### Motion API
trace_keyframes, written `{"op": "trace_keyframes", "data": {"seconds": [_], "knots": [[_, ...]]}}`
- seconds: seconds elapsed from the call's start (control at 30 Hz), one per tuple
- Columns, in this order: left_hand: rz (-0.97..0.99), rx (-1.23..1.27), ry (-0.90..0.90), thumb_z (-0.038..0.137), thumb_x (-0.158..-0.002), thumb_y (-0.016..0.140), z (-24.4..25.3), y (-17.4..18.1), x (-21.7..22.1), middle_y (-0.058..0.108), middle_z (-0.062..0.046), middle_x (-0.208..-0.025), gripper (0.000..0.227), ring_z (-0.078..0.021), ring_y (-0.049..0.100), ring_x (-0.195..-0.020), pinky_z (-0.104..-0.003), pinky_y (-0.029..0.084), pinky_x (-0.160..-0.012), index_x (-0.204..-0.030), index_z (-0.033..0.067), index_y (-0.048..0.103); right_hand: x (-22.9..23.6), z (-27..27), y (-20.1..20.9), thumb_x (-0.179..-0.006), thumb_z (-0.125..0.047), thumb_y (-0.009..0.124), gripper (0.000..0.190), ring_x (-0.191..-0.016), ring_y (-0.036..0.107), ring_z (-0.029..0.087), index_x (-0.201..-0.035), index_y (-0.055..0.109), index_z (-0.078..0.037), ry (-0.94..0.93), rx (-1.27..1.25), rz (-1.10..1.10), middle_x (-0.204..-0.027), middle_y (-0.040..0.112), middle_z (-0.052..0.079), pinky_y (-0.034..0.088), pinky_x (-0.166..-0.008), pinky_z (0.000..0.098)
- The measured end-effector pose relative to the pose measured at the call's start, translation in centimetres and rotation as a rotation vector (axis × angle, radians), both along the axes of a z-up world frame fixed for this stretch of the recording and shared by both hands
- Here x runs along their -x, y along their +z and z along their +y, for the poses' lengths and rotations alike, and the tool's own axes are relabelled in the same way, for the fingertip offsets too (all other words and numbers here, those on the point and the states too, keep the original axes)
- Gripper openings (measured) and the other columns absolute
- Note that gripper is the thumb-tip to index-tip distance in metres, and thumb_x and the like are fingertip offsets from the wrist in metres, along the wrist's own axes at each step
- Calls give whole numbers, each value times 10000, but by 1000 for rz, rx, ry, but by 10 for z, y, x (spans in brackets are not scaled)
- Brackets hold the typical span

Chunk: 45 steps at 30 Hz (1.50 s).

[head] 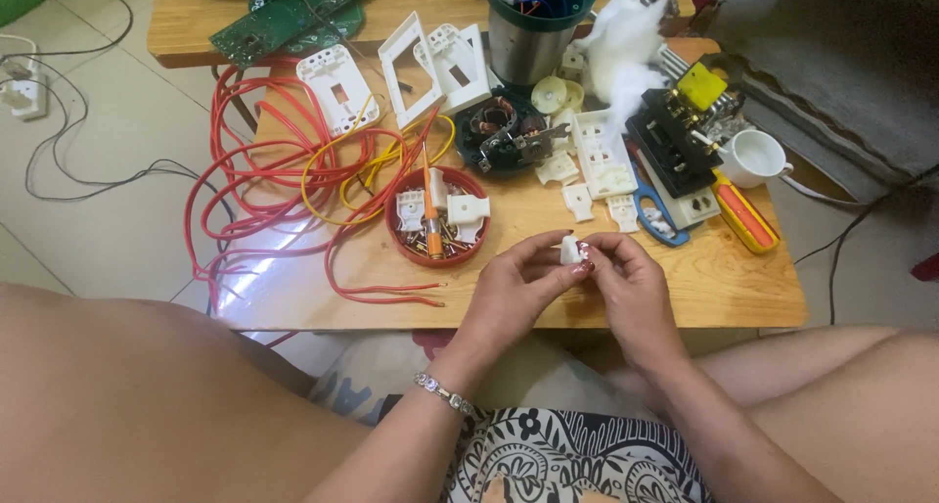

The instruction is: A person is sitting on the floor attempting to assemble small internal components of an electrical switch, specifically trying to fit a metal contact into a plastic housing.

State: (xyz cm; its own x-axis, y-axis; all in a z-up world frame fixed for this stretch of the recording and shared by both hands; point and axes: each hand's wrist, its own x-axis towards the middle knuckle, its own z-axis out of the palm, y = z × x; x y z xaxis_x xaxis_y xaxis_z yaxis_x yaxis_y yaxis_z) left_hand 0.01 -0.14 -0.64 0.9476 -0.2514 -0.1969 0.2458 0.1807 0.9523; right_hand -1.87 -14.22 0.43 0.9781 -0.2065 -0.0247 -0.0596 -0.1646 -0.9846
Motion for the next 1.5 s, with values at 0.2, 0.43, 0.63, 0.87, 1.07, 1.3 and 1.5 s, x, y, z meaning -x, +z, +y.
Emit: {"op": "trace_keyframes", "data": {"seconds": [0.2,0.43,0.63,0.87,1.07,1.3,1.5], "knots": [[5,54,-37,227,-719,808,2,4,1,676,-171,-1124,593,-266,649,-1041,-392,551,-886,-1265,103,613,0,9,10,-949,-103,578,141,-764,546,91,-1063,620,-31,-46,-26,10,-832,568,36,498,-737,247],[75,164,-12,162,-673,836,0,-4,-2,671,-130,-1134,629,-192,642,-1008,-355,548,-894,-1247,130,579,-2,6,4,-933,-55,570,199,-782,560,115,-1113,647,-24,-51,2,57,-887,625,85,495,-714,241],[13,186,21,92,-710,794,0,0,1,631,-171,-1183,618,-227,613,-1004,-380,543,-893,-1261,73,514,2,6,11,-911,-24,559,271,-896,559,151,-1167,646,-5,-1,4,44,-1001,636,111,498,-807,291],[5,179,-9,-45,-721,736,-1,-9,0,585,-138,-1278,616,-205,617,-1001,-353,549,-890,-1266,128,508,-2,-1,2,-891,-31,613,205,-761,628,160,-1085,672,-1,30,56,59,-874,667,117,539,-736,301],[-31,126,-25,-84,-723,712,1,-14,0,570,-119,-1298,620,-185,611,-981,-345,555,-880,-1259,153,511,0,-5,-1,-879,-80,660,150,-750,654,141,-1012,708,-33,57,181,44,-853,694,103,540,-723,302],[-44,76,9,-34,-719,757,-2,-25,-3,565,-165,-1299,608,-176,599,-917,-311,587,-775,-1247,162,529,1,-15,-1,-853,-140,684,169,-872,626,154,-1000,745,-84,176,345,24,-869,664,102,503,-812,323],[10,93,3,28,-708,782,3,-8,1,595,-152,-1272,608,-164,641,-895,-277,600,-710,-1252,150,539,4,-20,7,-883,-150,653,184,-917,547,135,-1019,751,-74,215,172,62,-894,632,83,467,-883,329]]}}
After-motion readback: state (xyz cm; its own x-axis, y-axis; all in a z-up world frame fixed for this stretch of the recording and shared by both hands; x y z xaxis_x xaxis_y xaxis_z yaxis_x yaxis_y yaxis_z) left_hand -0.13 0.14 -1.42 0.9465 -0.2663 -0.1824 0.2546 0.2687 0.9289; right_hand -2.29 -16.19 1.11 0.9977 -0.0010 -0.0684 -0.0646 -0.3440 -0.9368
